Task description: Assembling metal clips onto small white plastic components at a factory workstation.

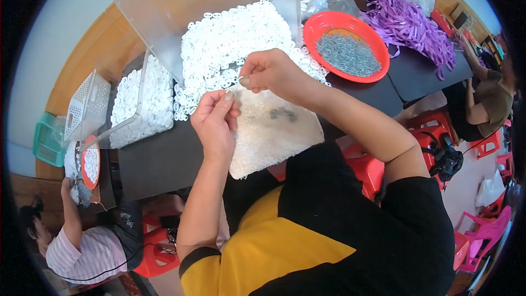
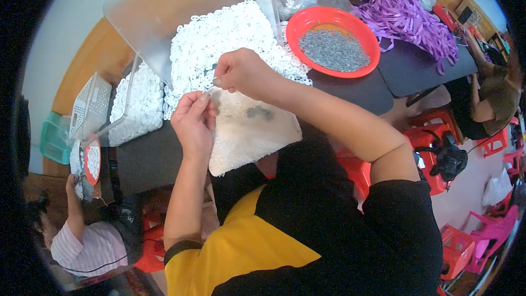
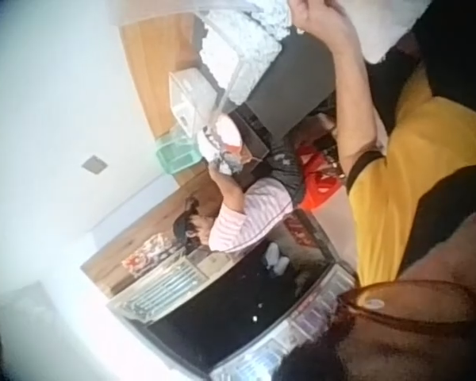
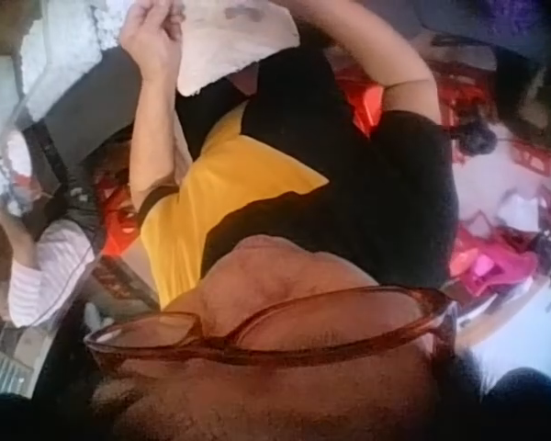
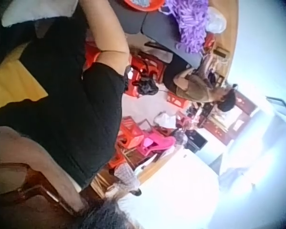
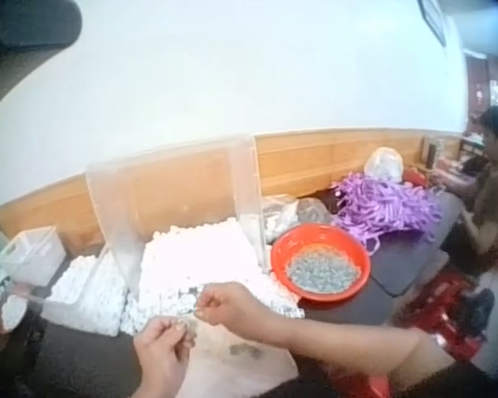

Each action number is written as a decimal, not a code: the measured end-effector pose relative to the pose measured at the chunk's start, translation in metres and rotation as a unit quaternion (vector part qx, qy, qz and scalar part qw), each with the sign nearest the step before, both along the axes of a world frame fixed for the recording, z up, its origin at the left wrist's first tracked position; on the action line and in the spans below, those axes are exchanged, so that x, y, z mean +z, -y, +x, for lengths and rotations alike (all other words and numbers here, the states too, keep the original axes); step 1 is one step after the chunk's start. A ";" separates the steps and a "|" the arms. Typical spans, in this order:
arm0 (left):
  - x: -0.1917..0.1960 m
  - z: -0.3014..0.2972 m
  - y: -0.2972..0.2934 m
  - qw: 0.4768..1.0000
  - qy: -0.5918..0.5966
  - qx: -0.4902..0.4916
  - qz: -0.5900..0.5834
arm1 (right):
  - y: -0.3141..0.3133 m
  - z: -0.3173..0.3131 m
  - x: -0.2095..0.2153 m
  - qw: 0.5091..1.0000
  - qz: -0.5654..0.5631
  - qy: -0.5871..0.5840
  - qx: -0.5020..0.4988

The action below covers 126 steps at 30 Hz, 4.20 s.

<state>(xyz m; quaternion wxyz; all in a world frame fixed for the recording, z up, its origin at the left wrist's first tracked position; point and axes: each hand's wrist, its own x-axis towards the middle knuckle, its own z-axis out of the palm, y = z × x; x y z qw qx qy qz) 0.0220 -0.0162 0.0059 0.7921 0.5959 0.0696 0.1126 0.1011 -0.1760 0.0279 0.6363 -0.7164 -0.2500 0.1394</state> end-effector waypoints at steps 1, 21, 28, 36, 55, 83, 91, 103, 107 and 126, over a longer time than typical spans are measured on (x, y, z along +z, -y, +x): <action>0.000 0.000 0.000 1.000 0.000 0.001 0.003 | -0.002 -0.001 -0.001 1.000 0.003 0.000 0.001; -0.002 -0.002 0.001 0.999 0.039 0.015 0.009 | -0.010 -0.012 -0.008 0.987 0.107 -0.115 -0.012; -0.004 -0.001 -0.001 0.999 0.036 0.015 -0.005 | -0.008 -0.011 -0.006 0.988 0.109 -0.108 -0.016; -0.003 -0.002 0.001 0.999 0.039 0.018 0.002 | -0.007 -0.009 -0.007 0.986 0.105 -0.127 -0.014; -0.002 -0.002 0.002 0.999 0.034 0.002 0.007 | -0.006 -0.013 -0.004 0.980 0.125 -0.151 0.024; 0.000 -0.010 0.003 0.984 0.138 -0.049 0.099 | 0.013 -0.009 0.006 0.980 0.035 -0.120 0.156; -0.001 -0.014 0.001 0.982 0.145 -0.063 0.100 | 0.011 -0.015 0.003 0.967 0.064 -0.175 0.173; -0.010 -0.011 -0.006 0.963 0.232 -0.080 0.108 | 0.004 -0.022 -0.003 0.944 0.126 -0.232 0.199; -0.006 -0.011 0.001 0.966 0.232 -0.070 0.086 | 0.004 -0.020 -0.003 0.950 0.127 -0.212 0.189; -0.011 -0.008 -0.004 0.958 0.250 -0.062 0.123 | 0.003 -0.021 -0.006 0.950 0.114 -0.200 0.210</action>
